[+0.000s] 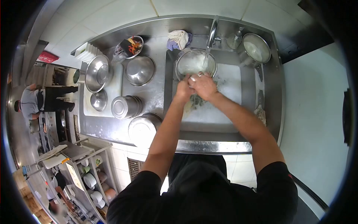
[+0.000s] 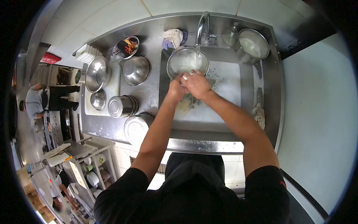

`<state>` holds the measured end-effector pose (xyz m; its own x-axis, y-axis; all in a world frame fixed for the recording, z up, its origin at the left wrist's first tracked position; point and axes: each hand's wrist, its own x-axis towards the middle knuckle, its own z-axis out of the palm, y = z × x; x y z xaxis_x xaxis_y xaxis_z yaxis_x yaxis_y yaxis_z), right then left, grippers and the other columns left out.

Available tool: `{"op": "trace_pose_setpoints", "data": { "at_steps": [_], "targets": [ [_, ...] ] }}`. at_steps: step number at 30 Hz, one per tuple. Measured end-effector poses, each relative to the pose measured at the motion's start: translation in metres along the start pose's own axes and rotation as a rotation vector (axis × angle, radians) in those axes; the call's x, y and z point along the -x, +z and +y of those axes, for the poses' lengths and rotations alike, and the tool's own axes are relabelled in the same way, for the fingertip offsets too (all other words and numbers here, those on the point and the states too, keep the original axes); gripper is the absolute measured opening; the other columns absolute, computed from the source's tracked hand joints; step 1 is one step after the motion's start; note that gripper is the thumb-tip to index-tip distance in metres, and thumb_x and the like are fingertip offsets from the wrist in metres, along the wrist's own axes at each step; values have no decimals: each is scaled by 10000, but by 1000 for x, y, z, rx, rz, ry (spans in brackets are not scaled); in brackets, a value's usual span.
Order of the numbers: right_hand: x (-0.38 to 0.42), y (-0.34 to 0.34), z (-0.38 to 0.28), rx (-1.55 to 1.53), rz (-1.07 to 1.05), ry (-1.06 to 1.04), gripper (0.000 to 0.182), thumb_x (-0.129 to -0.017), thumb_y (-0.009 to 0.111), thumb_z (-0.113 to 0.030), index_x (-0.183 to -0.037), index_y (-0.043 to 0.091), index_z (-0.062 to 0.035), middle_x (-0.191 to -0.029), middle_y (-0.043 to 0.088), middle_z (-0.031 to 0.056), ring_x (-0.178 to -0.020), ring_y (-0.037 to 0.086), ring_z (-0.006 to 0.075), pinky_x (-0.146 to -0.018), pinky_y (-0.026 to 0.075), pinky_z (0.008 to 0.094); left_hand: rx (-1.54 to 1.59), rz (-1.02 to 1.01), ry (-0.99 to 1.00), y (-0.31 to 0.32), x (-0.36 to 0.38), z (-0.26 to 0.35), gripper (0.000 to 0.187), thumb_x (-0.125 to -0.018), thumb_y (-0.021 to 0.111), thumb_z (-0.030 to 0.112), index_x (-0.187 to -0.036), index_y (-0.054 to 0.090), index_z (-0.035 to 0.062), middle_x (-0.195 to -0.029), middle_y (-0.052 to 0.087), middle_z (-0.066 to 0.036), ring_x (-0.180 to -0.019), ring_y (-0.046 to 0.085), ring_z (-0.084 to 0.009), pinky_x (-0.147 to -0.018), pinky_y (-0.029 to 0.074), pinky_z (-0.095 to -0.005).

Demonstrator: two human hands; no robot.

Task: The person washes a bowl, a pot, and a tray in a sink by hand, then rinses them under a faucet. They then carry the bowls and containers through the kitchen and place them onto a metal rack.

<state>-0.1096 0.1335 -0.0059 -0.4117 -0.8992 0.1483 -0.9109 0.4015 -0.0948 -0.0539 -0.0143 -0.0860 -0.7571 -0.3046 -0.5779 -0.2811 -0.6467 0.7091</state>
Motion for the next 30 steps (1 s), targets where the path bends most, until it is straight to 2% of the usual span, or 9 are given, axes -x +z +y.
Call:
{"op": "trace_pose_setpoints", "data": {
  "at_steps": [7,9,14,18,21,22,25,26,30],
  "targets": [
    [-8,16,44,360,-64,-39,299,-924,516,-173,-1179,662,-118,-1234,623,86,-1259,533,252,-1132,313,450,-519,122,434,1,14,34,614,-1036,487,206,-1563,218,41,-1401,542,-219,-1226,580,-331,-958,497,-374],
    [-19,11,44,478,-19,-3,319,-923,522,-168,-1205,660,-108,-1250,617,99,-1276,516,259,-1153,286,445,-327,75,428,31,38,55,596,-1041,471,160,-1570,201,109,-1441,477,-182,-1197,574,-308,-765,627,-400],
    [-45,69,5,-200,319,261,393,-955,473,-158,-1307,607,-47,-1306,610,137,-1282,514,331,-1103,393,423,-497,220,516,29,-4,54,637,-1006,469,127,-1572,195,26,-1392,565,-230,-1236,589,-329,-1032,445,-359],
    [-56,22,60,317,-153,-37,422,-935,476,-116,-1330,579,-10,-1265,627,172,-1186,590,292,-1156,323,471,-552,171,695,2,-13,54,639,-1020,470,143,-1574,175,25,-1425,538,-238,-1299,546,-326,-1063,416,-353],
    [-70,44,35,368,45,245,375,-944,481,-155,-1275,622,-50,-1214,648,171,-1176,593,292,-1153,304,503,-563,184,706,15,-15,51,631,-1029,466,151,-1572,171,21,-1427,536,-238,-1321,527,-335,-1076,402,-355],
    [-68,34,12,-203,152,455,344,-939,490,-183,-1220,639,-53,-1209,649,182,-1202,585,302,-1172,275,509,-529,187,647,22,-13,53,629,-1031,465,152,-1570,170,18,-1427,536,-238,-1329,520,-338,-1081,398,-355],
    [-47,118,30,-157,474,33,365,-918,516,-249,-1167,666,-28,-1107,685,165,-1243,558,324,-1155,280,541,-632,226,672,17,-4,54,628,-1030,464,149,-1569,172,13,-1427,534,-242,-1325,522,-340,-1081,398,-352],
    [-59,15,28,-104,-252,200,408,-903,534,-234,-1236,630,-19,-1310,614,212,-1340,496,316,-1212,219,494,-637,234,672,12,-3,52,628,-1028,463,152,-1569,174,15,-1426,535,-244,-1321,525,-345,-1078,401,-358],
    [-59,14,29,272,-13,273,374,-871,552,-198,-1197,665,-53,-1199,660,136,-1250,554,297,-1157,318,491,-648,278,671,23,0,49,634,-1015,466,171,-1565,190,19,-1399,550,-261,-1288,545,-378,-1060,418,-390]
  ]
}}
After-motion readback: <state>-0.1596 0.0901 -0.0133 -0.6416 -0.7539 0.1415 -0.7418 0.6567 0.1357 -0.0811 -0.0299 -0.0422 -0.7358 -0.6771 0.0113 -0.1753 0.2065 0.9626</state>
